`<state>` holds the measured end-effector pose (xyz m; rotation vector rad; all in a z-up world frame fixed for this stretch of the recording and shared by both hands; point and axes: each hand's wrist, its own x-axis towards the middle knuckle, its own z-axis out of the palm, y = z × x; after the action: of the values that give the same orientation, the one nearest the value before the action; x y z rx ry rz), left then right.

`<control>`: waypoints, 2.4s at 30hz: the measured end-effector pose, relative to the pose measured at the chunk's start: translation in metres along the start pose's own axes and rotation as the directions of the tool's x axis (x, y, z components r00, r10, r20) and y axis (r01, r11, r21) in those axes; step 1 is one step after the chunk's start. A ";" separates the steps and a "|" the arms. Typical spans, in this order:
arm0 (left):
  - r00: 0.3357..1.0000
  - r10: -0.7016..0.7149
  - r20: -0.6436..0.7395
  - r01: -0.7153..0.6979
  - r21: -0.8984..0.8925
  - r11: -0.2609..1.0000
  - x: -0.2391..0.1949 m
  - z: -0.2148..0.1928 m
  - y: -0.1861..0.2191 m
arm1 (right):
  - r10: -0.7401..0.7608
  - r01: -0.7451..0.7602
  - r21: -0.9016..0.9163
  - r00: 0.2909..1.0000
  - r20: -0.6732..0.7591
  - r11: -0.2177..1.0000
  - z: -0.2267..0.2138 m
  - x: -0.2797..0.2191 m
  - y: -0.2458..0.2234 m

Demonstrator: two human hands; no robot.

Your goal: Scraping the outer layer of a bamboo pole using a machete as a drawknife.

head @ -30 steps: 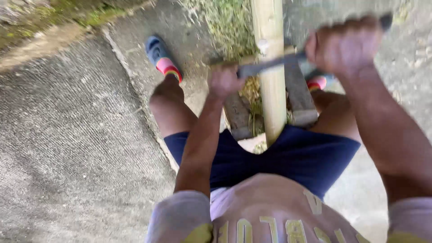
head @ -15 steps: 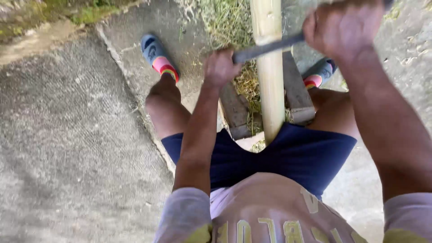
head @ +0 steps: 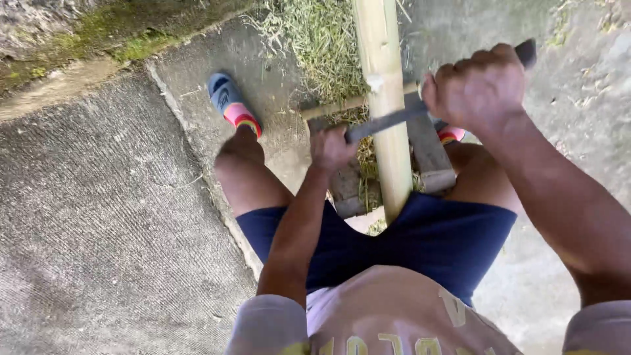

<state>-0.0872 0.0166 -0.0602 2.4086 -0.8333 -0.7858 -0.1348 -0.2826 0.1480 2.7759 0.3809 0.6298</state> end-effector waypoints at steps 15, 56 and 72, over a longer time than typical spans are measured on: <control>0.818 0.349 -0.457 -0.396 -0.008 0.918 0.023 0.035 -0.037 | 0.118 -0.131 -0.006 0.867 0.484 0.991 0.007 0.010 -0.013; 0.931 0.281 -0.233 -0.253 0.143 0.957 -0.003 -0.037 0.013 | 0.252 -0.320 0.070 0.846 0.471 0.945 -0.001 -0.059 -0.017; 0.931 0.335 -0.142 -0.298 0.232 0.926 0.044 -0.087 0.018 | 0.273 -0.253 -0.122 0.943 0.190 0.960 0.009 -0.027 -0.011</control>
<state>-0.0095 -0.0043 -0.0022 2.3849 -1.2430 -0.3647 -0.1562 -0.2822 0.1262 2.7849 -0.0649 0.3976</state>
